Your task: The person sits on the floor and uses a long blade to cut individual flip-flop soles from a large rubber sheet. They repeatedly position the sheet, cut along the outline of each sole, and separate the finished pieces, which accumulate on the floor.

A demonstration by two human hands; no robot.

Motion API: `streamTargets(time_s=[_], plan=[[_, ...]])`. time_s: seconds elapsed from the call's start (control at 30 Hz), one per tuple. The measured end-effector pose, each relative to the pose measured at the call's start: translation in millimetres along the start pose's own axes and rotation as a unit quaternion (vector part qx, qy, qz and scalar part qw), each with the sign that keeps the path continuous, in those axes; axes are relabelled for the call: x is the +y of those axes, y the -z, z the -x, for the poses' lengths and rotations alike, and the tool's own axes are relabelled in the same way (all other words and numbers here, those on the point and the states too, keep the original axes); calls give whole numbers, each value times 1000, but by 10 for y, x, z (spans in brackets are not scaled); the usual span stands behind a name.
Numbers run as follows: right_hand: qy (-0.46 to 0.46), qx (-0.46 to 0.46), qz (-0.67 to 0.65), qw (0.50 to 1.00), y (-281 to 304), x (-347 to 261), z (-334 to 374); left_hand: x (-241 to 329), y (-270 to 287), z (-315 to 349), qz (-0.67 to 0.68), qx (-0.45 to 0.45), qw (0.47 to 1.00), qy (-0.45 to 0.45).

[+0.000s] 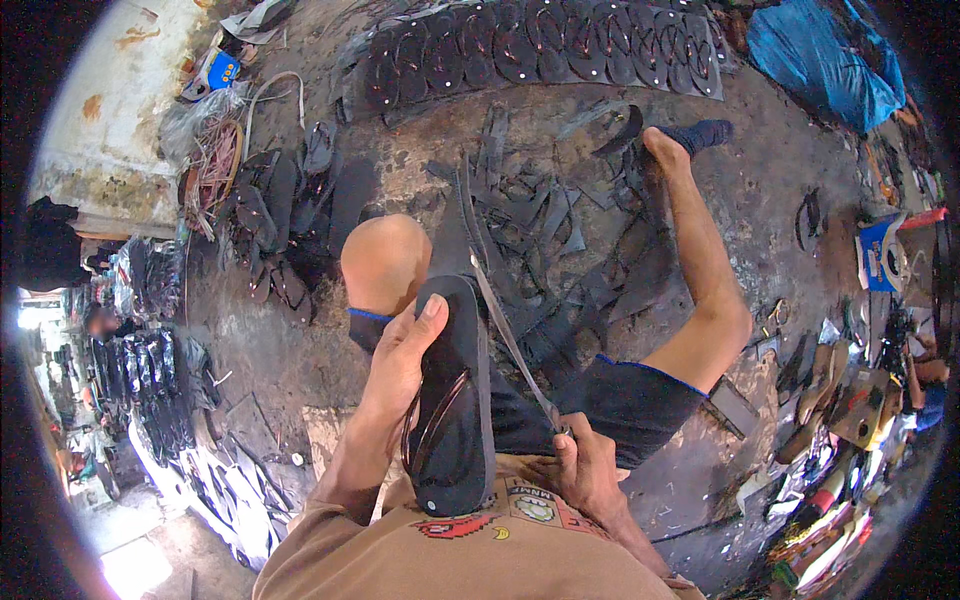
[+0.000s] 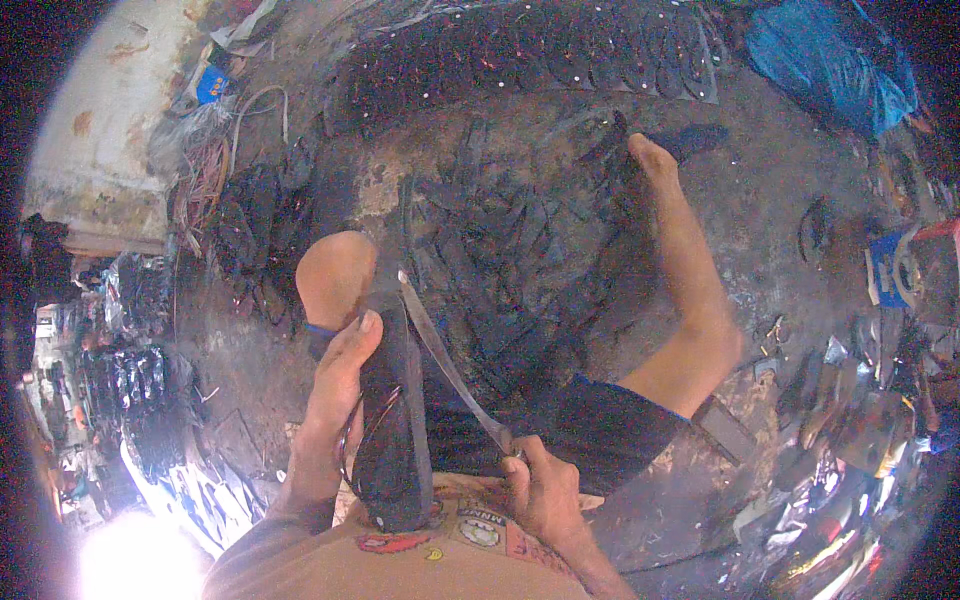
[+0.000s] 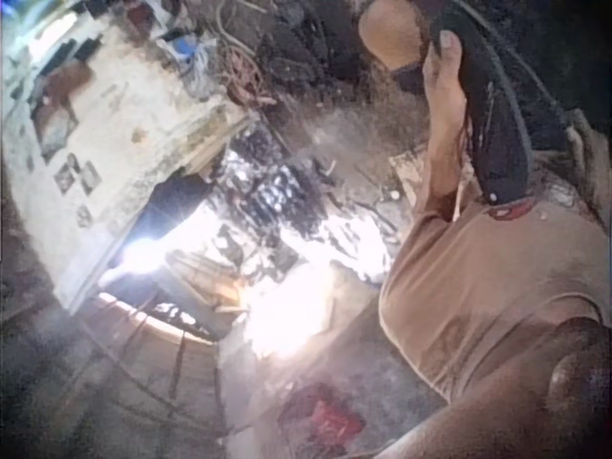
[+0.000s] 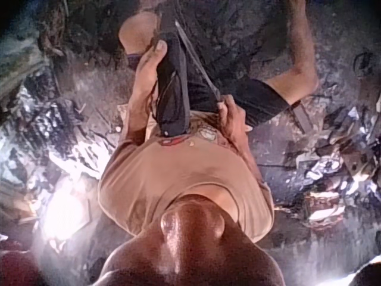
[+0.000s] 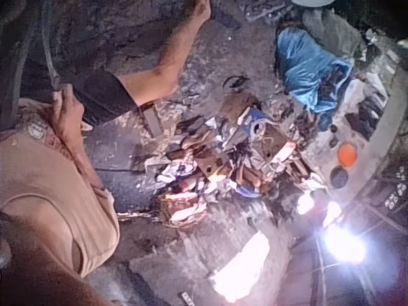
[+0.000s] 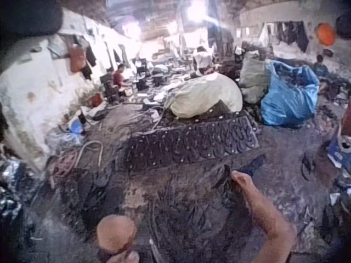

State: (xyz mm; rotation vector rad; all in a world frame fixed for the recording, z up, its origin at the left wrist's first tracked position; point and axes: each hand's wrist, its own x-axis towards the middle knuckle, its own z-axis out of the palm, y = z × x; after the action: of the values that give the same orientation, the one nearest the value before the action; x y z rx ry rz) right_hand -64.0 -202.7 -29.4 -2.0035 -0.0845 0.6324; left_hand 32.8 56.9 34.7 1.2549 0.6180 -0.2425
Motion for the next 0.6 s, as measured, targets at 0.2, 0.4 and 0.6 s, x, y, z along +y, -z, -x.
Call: streamTargets(time_s=[0.2,0.4,0.6], plan=[[12,-37,29,999,84,79,63,-75,147,-38,38,-16,999,9],[19,-83,24,996,340,-56,-445,25,43,31,-58,-40,997,-23],[144,-99,102,979,687,-410,-1104,103,-9,35,-98,-43,994,-18]])
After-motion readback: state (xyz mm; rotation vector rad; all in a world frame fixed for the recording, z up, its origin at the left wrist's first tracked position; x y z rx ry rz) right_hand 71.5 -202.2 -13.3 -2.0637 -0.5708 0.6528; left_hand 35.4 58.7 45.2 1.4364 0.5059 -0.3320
